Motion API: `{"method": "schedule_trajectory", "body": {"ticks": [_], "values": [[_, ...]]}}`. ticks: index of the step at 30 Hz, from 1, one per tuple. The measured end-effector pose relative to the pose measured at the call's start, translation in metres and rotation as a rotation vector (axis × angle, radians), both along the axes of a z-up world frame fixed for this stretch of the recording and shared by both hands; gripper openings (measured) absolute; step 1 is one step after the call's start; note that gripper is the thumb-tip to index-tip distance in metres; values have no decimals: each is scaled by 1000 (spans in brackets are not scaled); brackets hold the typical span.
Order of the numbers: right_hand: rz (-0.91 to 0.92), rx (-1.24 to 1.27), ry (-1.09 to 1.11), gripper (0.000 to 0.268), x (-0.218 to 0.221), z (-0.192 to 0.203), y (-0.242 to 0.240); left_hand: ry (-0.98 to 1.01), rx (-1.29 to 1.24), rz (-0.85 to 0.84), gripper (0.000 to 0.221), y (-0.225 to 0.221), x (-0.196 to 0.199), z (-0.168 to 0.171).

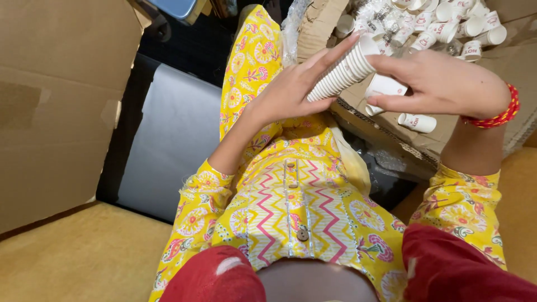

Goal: The person is sorting and packing paper cups from a large cardboard box into plastic bags and smaller boxes.

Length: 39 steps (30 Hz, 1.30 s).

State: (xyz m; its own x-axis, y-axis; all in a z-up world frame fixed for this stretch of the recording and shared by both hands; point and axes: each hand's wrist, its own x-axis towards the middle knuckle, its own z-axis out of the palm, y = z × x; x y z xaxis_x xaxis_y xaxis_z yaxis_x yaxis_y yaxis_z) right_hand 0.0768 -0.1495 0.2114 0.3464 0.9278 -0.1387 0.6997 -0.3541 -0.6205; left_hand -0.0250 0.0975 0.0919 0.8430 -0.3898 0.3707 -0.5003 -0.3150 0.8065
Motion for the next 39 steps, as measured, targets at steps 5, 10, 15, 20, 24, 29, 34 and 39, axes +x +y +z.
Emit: {"method": "schedule_trajectory", "body": {"ticks": [5, 10, 15, 20, 24, 29, 34, 39], "values": [[-3, -449, -69, 68, 4, 2, -18, 62, -173, -81, 83, 4, 8, 10], [-210, -499, -85, 93, -4, 11, -28, 59, -205, 18, 80, 12, 11, -1], [-138, 109, -525, 98, -22, -11, 32, 100, -172, 91, 88, 12, 8, -12], [46, 157, -593, 76, -2, -73, 103, 161, -488, 402, 74, 47, 5, -62], [36, 336, -297, 63, 20, -84, 168, 547, -1130, 189, 63, 101, -7, 13], [-178, 340, 201, 45, 40, -92, 256, 180, -998, 471, 46, 186, 41, -61], [-88, 735, -94, 32, 84, -180, 318, -106, -326, 1046, 40, 200, 89, -49], [-43, 740, -161, 31, 95, -179, 326, -220, -136, 1250, 42, 209, 103, -55]]}}
